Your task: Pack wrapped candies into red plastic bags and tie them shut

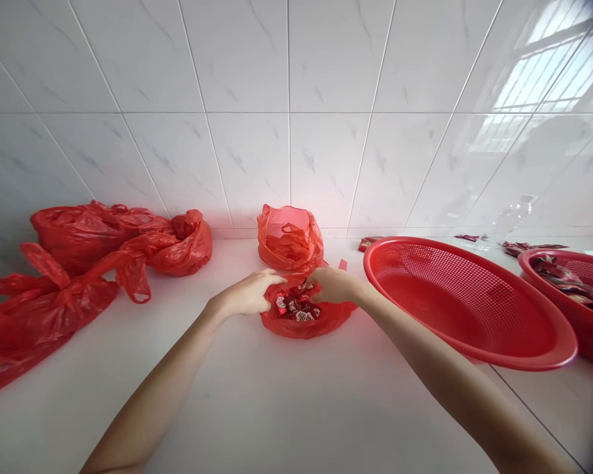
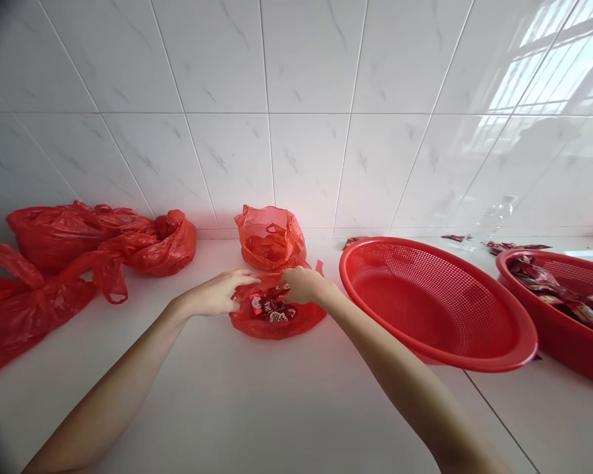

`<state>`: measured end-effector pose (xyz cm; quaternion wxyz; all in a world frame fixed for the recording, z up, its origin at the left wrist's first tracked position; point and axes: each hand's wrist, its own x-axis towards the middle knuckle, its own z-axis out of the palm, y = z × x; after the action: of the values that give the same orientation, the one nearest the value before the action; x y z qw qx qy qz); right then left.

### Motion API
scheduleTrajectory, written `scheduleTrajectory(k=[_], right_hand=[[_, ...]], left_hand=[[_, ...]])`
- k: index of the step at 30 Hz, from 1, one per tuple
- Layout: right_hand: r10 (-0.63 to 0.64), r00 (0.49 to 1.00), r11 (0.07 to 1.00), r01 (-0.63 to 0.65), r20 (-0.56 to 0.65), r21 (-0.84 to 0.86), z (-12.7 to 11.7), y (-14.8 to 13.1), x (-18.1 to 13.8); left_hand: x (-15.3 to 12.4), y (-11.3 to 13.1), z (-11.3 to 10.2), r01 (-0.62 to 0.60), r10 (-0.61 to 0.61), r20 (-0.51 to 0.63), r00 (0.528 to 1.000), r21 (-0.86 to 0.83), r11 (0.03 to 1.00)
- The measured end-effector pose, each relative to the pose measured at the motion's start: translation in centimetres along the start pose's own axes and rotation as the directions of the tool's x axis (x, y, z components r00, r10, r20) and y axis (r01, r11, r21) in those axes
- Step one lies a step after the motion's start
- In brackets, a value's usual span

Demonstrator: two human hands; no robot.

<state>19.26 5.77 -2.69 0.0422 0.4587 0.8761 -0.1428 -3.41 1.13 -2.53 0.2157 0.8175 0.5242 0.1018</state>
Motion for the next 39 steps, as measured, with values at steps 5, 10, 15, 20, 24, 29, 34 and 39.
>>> scheduleTrajectory(k=[5,10,15,20,24,29,34,39], right_hand=[[0.152,0.984,0.986,-0.145,0.096,-0.079,0.8,0.4,-2.7],[0.146,0.986,0.989,-0.147,0.078,0.006,0.5,0.9,-5.0],[0.122,0.961,0.985,-0.087,-0.249,0.148,-0.5,1.3,-5.8],[0.131,0.982,0.987,-0.116,-0.136,0.112,0.5,0.9,-5.7],[0.238,0.971,0.971,-0.237,-0.036,0.019,2.6,1.0,-4.9],[0.367,0.928,0.93,-0.368,-0.068,-0.013,4.6,1.6,-4.0],[0.388,0.911,0.92,-0.391,-0.14,0.0,5.0,2.3,-3.5],[0.334,0.898,0.942,-0.329,-0.288,0.065,4.1,2.7,-3.2]], left_hand=[[-0.2,-0.9,-0.7,0.006,-0.001,-0.096,0.995,0.047,0.999],[-0.3,-1.1,-1.5,-0.006,0.008,-0.268,0.964,0.007,1.0],[-0.2,-1.0,-2.0,-0.036,-0.011,-0.435,0.9,-0.1,0.994],[-0.2,-0.8,-1.9,-0.007,-0.001,-0.424,0.906,-0.018,1.0],[-0.4,-0.7,-1.7,0.035,-0.021,-0.311,0.95,0.04,0.999],[-0.6,-0.9,-1.2,0.053,-0.043,-0.203,0.978,0.048,0.997],[-0.3,-0.9,-0.5,0.139,-0.145,-0.271,0.952,-0.04,0.989],[-0.4,-1.2,-0.6,0.168,-0.155,-0.199,0.968,0.049,0.985]])
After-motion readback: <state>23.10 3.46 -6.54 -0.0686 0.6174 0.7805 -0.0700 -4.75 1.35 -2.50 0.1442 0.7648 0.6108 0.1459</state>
